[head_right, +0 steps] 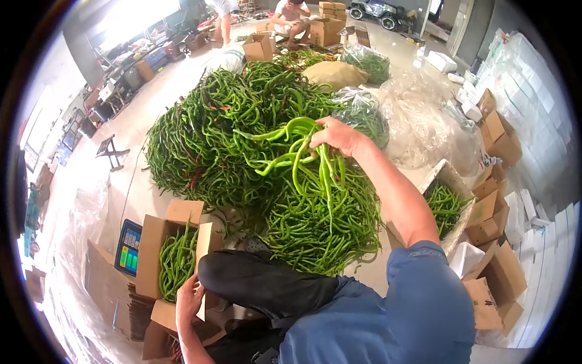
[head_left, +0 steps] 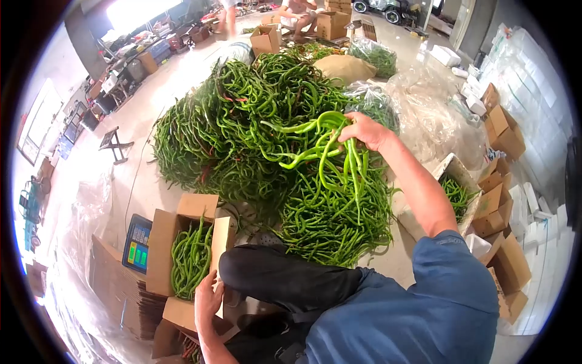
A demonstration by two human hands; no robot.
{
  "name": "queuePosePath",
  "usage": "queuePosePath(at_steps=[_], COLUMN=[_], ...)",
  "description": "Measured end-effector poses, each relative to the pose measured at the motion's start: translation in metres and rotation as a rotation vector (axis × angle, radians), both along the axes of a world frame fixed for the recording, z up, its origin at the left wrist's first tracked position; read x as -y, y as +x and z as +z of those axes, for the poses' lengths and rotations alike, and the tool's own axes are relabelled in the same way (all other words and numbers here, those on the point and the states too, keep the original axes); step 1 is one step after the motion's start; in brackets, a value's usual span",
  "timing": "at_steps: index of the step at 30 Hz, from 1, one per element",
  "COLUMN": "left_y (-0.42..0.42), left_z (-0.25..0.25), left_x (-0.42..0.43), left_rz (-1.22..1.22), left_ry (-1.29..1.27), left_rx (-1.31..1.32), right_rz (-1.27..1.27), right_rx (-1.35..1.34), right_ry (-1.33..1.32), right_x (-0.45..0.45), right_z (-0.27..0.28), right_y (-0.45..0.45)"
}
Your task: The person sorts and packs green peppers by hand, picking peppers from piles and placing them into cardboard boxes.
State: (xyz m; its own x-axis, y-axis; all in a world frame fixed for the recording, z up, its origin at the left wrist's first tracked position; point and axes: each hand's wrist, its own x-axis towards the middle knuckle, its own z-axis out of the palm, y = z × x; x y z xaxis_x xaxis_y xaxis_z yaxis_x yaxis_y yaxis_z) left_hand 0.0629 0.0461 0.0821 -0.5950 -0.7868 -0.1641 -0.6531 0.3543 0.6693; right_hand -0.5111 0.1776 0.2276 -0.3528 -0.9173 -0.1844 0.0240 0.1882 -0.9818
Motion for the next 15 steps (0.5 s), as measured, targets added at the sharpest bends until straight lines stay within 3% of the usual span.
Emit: queuePosePath(at_steps=[8,15], left_y=[-0.016,-0.035], left_z=[0.023,0.047], left_x=[0.005,0.012], left_rz=[0.123,0.246], left_ry=[0.112,0.346], left_rx=[-0.238,-0.616], right_rz=[0.111,0.406], right_rx=[0.095,0.227], right_ry=[-0.085,-0.096], right_x=[0.052,0.123], right_z=[0.049,0.089], right_y=[0.030,0.103])
